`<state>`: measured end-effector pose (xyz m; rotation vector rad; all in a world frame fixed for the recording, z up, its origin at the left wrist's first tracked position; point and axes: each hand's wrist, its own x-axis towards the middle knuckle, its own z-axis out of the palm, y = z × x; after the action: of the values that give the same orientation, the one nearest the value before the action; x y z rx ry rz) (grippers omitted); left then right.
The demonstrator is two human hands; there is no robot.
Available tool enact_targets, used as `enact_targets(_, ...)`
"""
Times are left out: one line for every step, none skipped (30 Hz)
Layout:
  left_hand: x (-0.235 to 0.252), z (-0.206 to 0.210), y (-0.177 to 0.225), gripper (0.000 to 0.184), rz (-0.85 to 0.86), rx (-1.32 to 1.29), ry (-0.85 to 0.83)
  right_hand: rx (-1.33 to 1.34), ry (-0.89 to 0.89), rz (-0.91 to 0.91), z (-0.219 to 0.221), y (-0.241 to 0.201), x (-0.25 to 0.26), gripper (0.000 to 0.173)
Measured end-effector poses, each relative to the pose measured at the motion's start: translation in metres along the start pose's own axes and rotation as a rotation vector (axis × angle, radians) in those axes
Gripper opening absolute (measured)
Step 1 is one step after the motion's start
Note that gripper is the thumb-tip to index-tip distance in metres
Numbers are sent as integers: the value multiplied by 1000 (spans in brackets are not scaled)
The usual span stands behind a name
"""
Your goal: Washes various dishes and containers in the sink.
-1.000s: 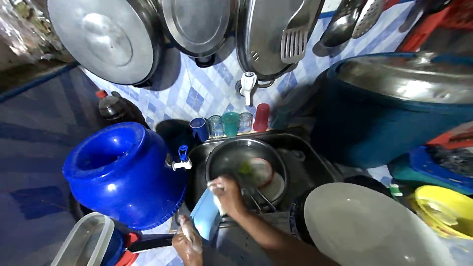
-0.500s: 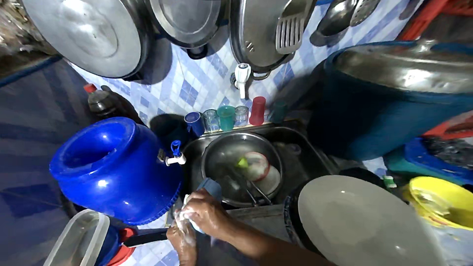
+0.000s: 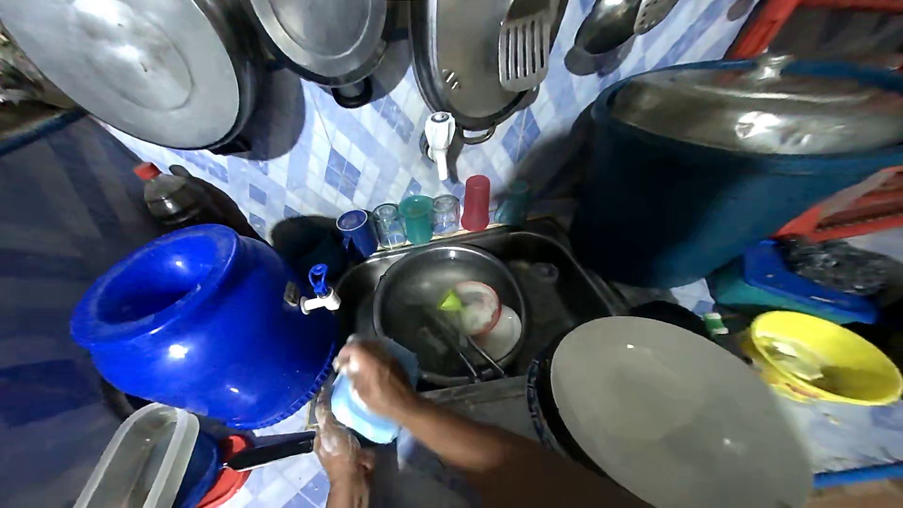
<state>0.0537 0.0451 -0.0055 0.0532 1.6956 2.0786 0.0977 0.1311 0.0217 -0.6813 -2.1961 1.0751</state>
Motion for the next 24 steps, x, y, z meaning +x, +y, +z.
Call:
enact_targets(-1,4,2,45,-28,-45,13,52,-2,149,-10,12,16,29)
enact_targets(-2,6,4,45,-41,-65,25,108,12,310,-18,23,29,32)
enact_targets(-2,8,5,45,-42,-65,37,129,32,450,-25,26,36,36)
enact_targets(-2,8,6,45,-40,-56,45,103,55,520,-27,23,35,38)
enact_targets(-1,9,7,45,-33,-41,48,39,88,487,-23,16,25,37)
enact_targets(1,10,8,44,-26,-27,51,-25,101,391,-14,7,10,36)
enact_targets(3,9,6,44,-7,-6,51,-63,118,254,-2,-1,-9,37)
enact_targets(7,5,1,44,33,38,23,-68,149,85,11,-5,-29,37)
enact_targets(14,-3,-6,46,97,105,-29,-50,159,-80,20,-7,-43,36)
enact_targets(25,-16,-16,48,165,185,-106,-37,153,-224,25,-4,-48,34)
enact_targets(29,-21,-18,48,191,232,-157,-27,119,-312,23,0,-46,32)
enact_targets(24,-16,-15,45,161,173,-147,-17,70,-331,17,6,-38,31)
enact_targets(16,-3,-8,42,103,84,-79,-11,36,-291,9,15,-26,30)
enact_targets(9,7,-1,39,51,25,-17,-12,19,-205,1,24,-12,30)
enact_targets(5,13,4,39,11,-1,16,-13,16,-72,-7,34,1,31)
enact_targets(4,15,5,40,-12,-5,32,-18,37,92,-14,40,8,33)
enact_targets(5,15,5,41,-21,-5,44,-14,45,274,-20,41,11,36)
enact_targets(7,14,5,42,-33,-12,51,-15,56,416,-22,37,8,40)
enact_targets(11,12,3,43,-40,-25,41,-28,85,461,-19,31,-1,42)
enact_targets(13,12,2,43,-44,-39,31,-48,117,408,-11,22,-16,44)
enact_targets(13,13,1,43,-36,-35,24,-64,169,271,3,16,-34,43)
enact_targets(12,11,0,42,0,10,-6,-56,214,94,16,8,-48,40)
enact_targets(10,6,0,41,71,115,-49,-35,212,-72,24,1,-53,39)
enact_targets(7,1,1,39,121,227,-79,-37,149,-172,24,-4,-49,38)
